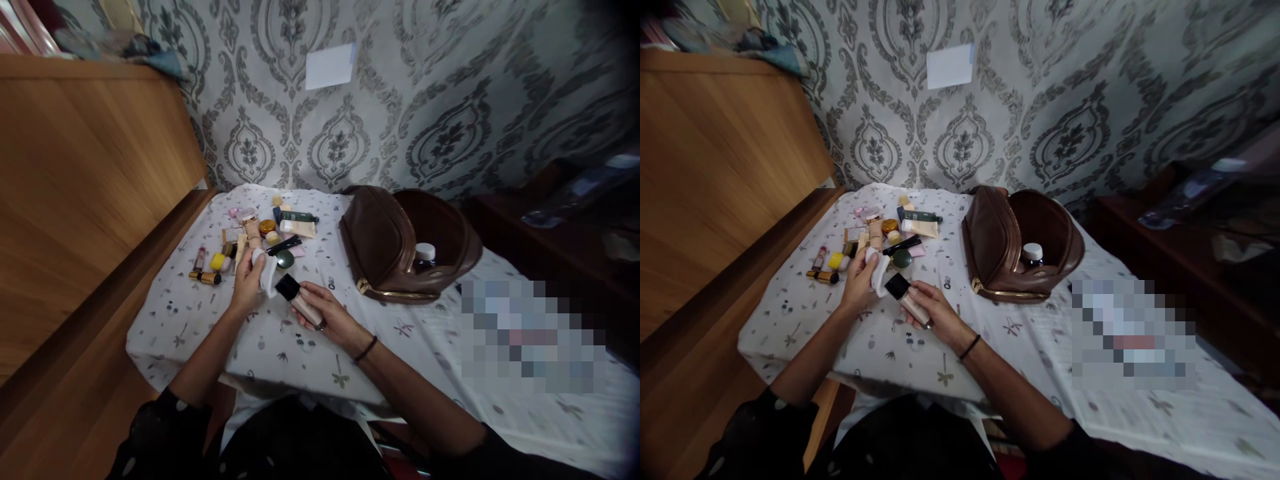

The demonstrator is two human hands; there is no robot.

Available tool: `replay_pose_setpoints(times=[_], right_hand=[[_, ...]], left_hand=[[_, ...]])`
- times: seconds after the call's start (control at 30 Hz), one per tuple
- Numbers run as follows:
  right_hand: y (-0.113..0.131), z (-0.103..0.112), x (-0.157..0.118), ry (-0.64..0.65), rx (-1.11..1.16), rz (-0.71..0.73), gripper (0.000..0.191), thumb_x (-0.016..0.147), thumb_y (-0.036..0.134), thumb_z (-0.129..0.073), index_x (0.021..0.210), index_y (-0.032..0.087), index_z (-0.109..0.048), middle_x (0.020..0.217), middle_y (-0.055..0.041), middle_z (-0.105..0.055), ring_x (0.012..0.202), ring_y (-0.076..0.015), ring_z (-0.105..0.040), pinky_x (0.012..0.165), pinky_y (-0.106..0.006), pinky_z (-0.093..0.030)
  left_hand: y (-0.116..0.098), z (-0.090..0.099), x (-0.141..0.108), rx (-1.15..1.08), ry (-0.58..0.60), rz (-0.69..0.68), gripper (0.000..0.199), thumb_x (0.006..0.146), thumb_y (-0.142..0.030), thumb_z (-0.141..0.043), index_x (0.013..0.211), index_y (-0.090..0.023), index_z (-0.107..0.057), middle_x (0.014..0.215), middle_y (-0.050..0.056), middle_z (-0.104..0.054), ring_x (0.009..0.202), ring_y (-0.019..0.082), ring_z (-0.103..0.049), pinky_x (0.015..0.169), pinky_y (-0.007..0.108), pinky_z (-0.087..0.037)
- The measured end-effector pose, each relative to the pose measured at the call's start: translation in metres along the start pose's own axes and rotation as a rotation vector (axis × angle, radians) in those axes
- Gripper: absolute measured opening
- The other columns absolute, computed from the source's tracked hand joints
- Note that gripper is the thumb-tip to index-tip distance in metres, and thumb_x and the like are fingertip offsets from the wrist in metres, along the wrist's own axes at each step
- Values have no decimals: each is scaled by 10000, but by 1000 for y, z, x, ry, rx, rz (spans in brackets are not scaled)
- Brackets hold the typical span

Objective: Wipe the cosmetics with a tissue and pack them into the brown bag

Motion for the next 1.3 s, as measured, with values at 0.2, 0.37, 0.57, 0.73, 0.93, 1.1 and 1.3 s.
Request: replay_pose_setpoints(times=[0.2, 0.37, 0.57, 0.73, 0.93, 1.1, 1.3], right_hand=[[1, 4, 0, -45, 0, 9, 410, 730, 458, -785, 942, 184, -566, 669, -7, -682, 462, -101, -593, 351, -158, -378], [5, 11, 0, -102, -27, 9, 458, 699, 483, -800, 953, 188, -558, 663, -8, -685, 449, -105, -581, 335, -160, -367], [7, 8, -2, -63, -82, -10, 430, 710, 483, -785, 938, 178, -587, 650, -11, -687, 425, -103, -566, 323, -167, -362], [4, 3, -6, 45, -170, -51, 430, 714, 470, -782, 976, 165, -631, 648, -13, -689, 433, -114, -583, 321, -172, -347], [1, 2, -9, 76, -254, -54, 345, 767, 449, -742, 968, 186, -646, 677, -15, -699, 433, -110, -581, 348, -178, -363], [4, 1, -5, 44, -194, -23, 359, 744, 466, -758, 924, 179, -641, 650, -23, -691, 442, -115, -581, 343, -176, -349], [6, 8, 0, -68, -43, 5, 398, 701, 458, -796, 903, 181, -596, 659, -22, -697, 430, -112, -574, 330, -176, -370]], left_hand=[[-18, -30, -24, 176, 327, -73, 572, 932, -637, -404, 1099, -160, -673, 939, 64, -667, 868, 187, -603, 802, 290, -478], [-15, -40, -34, 302, 522, -50, 719, 904, -686, -404, 1322, -119, -549, 946, 65, -666, 930, 218, -605, 888, 339, -470], [-15, -36, -33, 263, 529, -14, 747, 903, -738, -308, 1161, -128, -652, 923, 68, -692, 886, 215, -621, 849, 326, -481], [-18, -38, -33, 138, 584, 93, 687, 892, -734, -367, 954, -137, -701, 829, 57, -675, 788, 191, -606, 762, 298, -481], [-13, -36, -31, 71, 520, 105, 522, 861, -673, -524, 805, -167, -639, 765, 21, -596, 731, 164, -543, 693, 281, -457], [-14, -32, -25, 102, 399, 3, 447, 887, -620, -526, 760, -192, -525, 681, -29, -465, 641, 132, -437, 606, 248, -386], [-30, -34, -30, 351, 325, -280, 475, 1010, -500, -288, 908, -171, -616, 850, 57, -605, 824, 189, -548, 801, 317, -446]])
Point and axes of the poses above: each hand's wrist, its own x-axis towards the middle knuckle, its own z-axis out of the back of the hand, y = z × x, the point moved 6 cm from there along x, towards the middle knuckle
